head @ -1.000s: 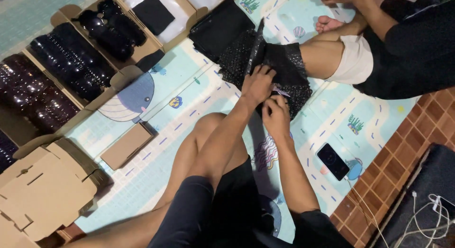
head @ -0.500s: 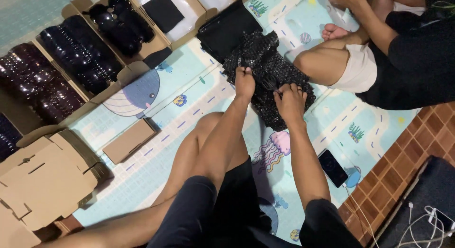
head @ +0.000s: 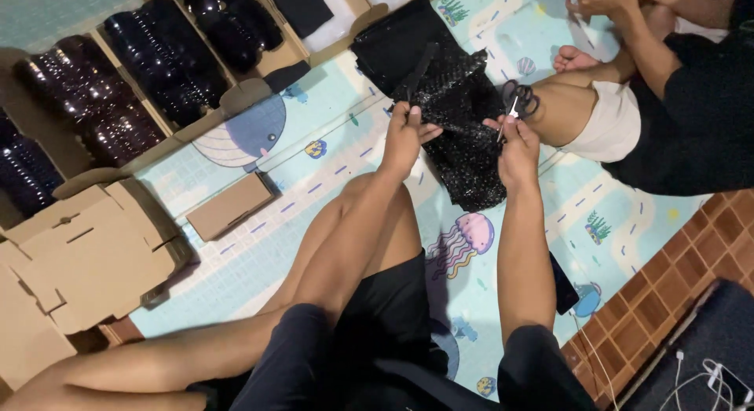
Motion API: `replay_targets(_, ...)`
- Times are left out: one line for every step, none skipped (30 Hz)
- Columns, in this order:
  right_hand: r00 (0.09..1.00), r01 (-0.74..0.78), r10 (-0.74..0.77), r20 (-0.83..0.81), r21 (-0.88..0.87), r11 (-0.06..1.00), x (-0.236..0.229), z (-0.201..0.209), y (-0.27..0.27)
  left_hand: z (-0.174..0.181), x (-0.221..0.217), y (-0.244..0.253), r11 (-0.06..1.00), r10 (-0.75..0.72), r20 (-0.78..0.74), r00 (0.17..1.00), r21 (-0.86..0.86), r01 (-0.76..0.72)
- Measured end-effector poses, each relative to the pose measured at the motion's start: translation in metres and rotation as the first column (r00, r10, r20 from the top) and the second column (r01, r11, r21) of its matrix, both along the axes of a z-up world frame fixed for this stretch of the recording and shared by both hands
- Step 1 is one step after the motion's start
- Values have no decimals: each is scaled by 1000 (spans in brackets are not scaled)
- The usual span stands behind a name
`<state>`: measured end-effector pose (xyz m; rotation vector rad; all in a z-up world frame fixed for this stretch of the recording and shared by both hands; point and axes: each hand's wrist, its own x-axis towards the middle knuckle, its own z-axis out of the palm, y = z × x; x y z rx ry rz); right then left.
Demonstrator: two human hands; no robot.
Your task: The person sits on a mat and packs a small item into a cardboard box, then places a black textured item into the same box. They then place the box into a black plastic bag and seal it.
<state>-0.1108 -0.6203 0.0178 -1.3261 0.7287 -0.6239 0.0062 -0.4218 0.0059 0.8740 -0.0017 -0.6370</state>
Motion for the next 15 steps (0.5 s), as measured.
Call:
replay_targets(1000, -11, 11, 4, -1, 1000, 9, 1, -1, -12, 2, 8, 1000, 11, 4, 1000, -1, -11)
replay_targets(999, -31, 33, -26, 50, 998, 17, 2, -3, -24, 4, 16, 999, 52, -30, 998, 17, -51)
replay_targets(996, -49, 56, -64, 106, 993, 22, 0, -2, -38, 2, 26, 995, 93, -70, 993, 42, -90)
replay_targets(996, -58, 65, -67, 111, 992, 28, -4, 0, -35, 0, 45, 994, 102, -73, 992, 47, -99)
replay_targets(981, -77, 98, -169, 131, 988, 34, -7, 0, -31, -1, 62, 986, 147, -128, 981, 95, -135)
replay_targets(954, -94, 132, -269, 152, 984, 40, -10, 0, -26, -2, 79, 975, 193, -180, 965, 145, -168)
replay_targets(954, -98, 136, -266, 151, 984, 42, -22, -3, -29, -3, 96, 974, 197, -177, 964, 144, -173)
replay_targets(905, -144, 166, -392, 84, 986, 44, -34, -6, -32, -4, 113, 963, 232, -184, 955, 180, -199)
replay_targets(836, -199, 184, -517, 26, 980, 45, -47, -8, -36, -6, 131, 949, 268, -194, 944, 220, -225)
replay_targets(834, -205, 190, -518, 29, 978, 46, -55, -8, -33, -6, 150, 947, 275, -196, 941, 223, -230)
replay_targets(803, -207, 193, -564, 40, 978, 48, -62, -8, -30, -5, 168, 940, 289, -204, 935, 247, -237)
replay_targets(769, -209, 195, -608, 49, 977, 49, -69, -8, -26, -4, 187, 932, 304, -211, 929, 270, -243)
replay_targets(770, -212, 197, -607, 49, 976, 51, -62, -3, -28, -2, 202, 931, 307, -210, 928, 270, -247)
replay_targets(733, -232, 199, -650, 35, 972, 53, -54, 1, -31, 0, 217, 919, 320, -185, 929, 298, -257)
replay_targets(693, -252, 198, -693, 24, 967, 52, -48, 6, -33, 0, 232, 906, 332, -161, 930, 328, -267)
